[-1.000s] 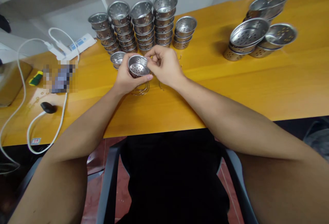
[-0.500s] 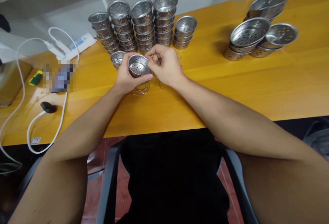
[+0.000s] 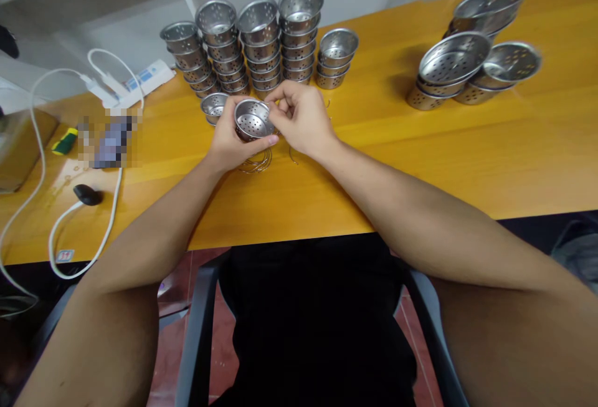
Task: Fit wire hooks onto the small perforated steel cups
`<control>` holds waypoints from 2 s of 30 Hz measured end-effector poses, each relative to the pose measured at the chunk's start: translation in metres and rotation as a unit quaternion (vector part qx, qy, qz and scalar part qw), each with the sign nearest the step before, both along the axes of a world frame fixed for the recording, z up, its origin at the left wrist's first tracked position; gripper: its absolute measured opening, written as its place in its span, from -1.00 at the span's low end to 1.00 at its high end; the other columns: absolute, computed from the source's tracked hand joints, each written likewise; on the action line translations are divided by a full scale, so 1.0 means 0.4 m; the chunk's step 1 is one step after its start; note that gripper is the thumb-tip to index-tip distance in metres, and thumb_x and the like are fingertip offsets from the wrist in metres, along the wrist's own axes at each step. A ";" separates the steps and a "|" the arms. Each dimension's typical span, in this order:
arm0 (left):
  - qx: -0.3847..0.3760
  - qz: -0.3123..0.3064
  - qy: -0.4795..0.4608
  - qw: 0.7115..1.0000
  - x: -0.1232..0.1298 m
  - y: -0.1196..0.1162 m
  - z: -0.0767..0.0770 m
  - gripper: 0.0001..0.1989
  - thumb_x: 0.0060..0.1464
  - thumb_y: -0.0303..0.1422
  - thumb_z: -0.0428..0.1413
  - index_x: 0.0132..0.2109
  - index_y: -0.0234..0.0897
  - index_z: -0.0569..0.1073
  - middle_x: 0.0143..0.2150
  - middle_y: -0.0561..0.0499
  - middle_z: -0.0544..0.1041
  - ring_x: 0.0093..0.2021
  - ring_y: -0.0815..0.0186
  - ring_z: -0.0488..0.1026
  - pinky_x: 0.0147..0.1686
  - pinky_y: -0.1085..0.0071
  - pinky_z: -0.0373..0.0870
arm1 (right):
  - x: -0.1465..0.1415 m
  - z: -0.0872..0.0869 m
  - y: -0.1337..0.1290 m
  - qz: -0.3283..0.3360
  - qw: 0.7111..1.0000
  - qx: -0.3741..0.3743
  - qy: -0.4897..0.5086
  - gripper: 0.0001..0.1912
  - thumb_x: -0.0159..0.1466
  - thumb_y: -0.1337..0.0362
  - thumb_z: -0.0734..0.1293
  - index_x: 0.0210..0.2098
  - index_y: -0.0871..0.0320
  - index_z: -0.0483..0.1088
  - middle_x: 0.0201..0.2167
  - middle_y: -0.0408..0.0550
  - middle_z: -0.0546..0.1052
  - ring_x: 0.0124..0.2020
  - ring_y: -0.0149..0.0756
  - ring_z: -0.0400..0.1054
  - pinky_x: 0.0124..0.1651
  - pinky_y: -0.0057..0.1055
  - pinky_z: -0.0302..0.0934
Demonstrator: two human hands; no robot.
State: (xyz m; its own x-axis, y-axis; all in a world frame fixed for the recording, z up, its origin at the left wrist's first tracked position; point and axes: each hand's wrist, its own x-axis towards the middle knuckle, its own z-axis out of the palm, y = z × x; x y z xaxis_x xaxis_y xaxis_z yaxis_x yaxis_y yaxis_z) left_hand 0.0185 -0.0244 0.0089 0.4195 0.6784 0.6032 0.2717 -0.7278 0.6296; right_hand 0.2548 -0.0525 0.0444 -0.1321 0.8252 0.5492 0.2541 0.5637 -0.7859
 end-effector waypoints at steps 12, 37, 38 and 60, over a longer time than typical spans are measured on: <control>-0.103 -0.004 -0.048 0.994 0.007 -0.028 0.031 0.00 0.11 0.55 0.51 0.30 -0.14 0.58 0.15 -0.08 0.71 0.15 0.07 0.73 0.35 -0.01 0.72 | 0.007 0.061 -0.040 0.118 0.992 -0.044 0.025 -0.41 0.53 -0.44 0.58 -0.04 -0.03 0.68 -0.36 -0.09 0.54 -0.41 -0.23 0.34 -0.36 -0.21 0.38; -0.077 -0.022 -0.006 0.997 -0.014 0.016 -0.022 -0.13 0.24 0.11 0.63 0.43 -0.18 0.48 0.34 -0.23 0.73 0.33 -0.03 0.77 0.46 -0.10 0.76 | 0.007 0.072 -0.041 0.193 0.969 -0.134 0.082 -0.12 0.07 -0.68 0.74 -0.24 -0.06 0.56 -0.44 -0.15 0.57 -0.50 -0.28 0.33 -0.47 -0.22 0.29; -0.074 -0.019 0.001 0.997 -0.014 0.016 -0.022 -0.14 0.23 0.09 0.64 0.43 -0.18 0.48 0.33 -0.22 0.73 0.32 -0.03 0.77 0.46 -0.09 0.76 | 0.007 0.070 -0.040 0.194 0.968 -0.138 0.079 -0.12 0.06 -0.69 0.74 -0.24 -0.05 0.56 -0.44 -0.14 0.57 -0.50 -0.29 0.32 -0.47 -0.22 0.28; -0.041 -0.010 0.020 0.999 -0.022 0.018 -0.014 -0.14 0.28 0.11 0.61 0.46 -0.13 0.45 0.30 -0.15 0.65 0.35 -0.05 0.71 0.53 -0.17 0.67 | 0.014 0.057 -0.044 0.145 0.987 -0.074 0.015 -0.21 0.23 -0.64 0.69 -0.06 -0.09 0.70 -0.20 -0.03 0.67 -0.34 -0.17 0.40 -0.30 -0.13 0.44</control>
